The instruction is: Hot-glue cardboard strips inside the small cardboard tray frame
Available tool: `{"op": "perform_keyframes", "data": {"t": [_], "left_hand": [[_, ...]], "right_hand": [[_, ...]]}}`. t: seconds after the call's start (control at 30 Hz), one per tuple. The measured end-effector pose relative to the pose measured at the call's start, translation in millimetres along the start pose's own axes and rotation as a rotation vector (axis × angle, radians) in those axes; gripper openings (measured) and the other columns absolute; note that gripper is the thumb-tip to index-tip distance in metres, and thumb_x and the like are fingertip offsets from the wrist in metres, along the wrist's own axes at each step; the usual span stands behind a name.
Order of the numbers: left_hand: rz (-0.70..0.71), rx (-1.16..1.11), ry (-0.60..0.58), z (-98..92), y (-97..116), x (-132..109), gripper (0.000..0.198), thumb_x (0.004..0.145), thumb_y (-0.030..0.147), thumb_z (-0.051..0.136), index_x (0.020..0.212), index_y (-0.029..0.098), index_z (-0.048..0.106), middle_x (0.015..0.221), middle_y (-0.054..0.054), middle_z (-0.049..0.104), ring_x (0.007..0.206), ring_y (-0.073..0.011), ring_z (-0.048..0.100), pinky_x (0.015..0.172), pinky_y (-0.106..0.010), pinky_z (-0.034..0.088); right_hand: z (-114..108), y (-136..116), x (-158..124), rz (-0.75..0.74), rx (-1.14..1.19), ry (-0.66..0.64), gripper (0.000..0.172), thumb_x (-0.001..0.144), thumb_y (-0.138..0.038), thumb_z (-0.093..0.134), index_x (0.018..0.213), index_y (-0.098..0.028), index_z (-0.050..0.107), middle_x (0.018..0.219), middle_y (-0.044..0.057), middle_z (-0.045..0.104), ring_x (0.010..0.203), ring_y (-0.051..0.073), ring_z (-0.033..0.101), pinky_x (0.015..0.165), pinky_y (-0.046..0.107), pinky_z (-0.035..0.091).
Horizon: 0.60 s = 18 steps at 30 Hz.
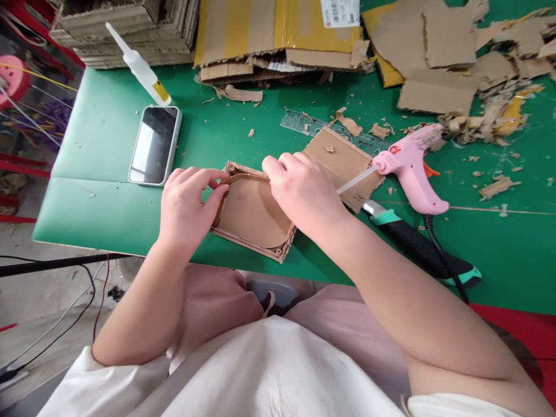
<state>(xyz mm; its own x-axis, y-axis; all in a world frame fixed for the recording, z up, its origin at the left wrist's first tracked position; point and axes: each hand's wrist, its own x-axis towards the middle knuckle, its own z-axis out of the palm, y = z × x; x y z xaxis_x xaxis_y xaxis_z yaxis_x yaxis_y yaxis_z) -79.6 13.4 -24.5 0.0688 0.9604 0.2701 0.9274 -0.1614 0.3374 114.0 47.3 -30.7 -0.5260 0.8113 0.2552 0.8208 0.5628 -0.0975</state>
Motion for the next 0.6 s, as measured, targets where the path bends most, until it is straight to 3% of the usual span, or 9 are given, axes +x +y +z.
{"op": "perform_keyframes", "data": {"t": [0.43,0.6], "left_hand": [[-0.06,-0.033,0.022,2.7,-2.7,-2.1,0.016,0.079,0.022,0.065,0.094,0.025,0.069,0.074,0.001,0.061,0.075,-0.0178,0.054,0.076,-0.033,0.045],[-0.088,-0.198,-0.034,-9.7,-14.4,-4.2,0.017,0.077,0.028,0.068,0.093,0.024,0.069,0.084,0.0,0.064,0.074,-0.0137,0.057,0.065,-0.026,0.046]], "right_hand": [[-10.1,-15.8,-23.7,-0.023,0.142,-0.026,0.013,0.083,-0.009,0.047,0.085,-0.019,0.055,0.078,0.005,0.059,0.072,0.018,0.055,0.064,0.029,0.042],[-8.5,-18.2,-24.9,-0.012,0.129,-0.039,0.015,0.083,-0.008,0.045,0.086,-0.018,0.056,0.083,0.007,0.061,0.077,0.019,0.057,0.066,0.029,0.044]]}}
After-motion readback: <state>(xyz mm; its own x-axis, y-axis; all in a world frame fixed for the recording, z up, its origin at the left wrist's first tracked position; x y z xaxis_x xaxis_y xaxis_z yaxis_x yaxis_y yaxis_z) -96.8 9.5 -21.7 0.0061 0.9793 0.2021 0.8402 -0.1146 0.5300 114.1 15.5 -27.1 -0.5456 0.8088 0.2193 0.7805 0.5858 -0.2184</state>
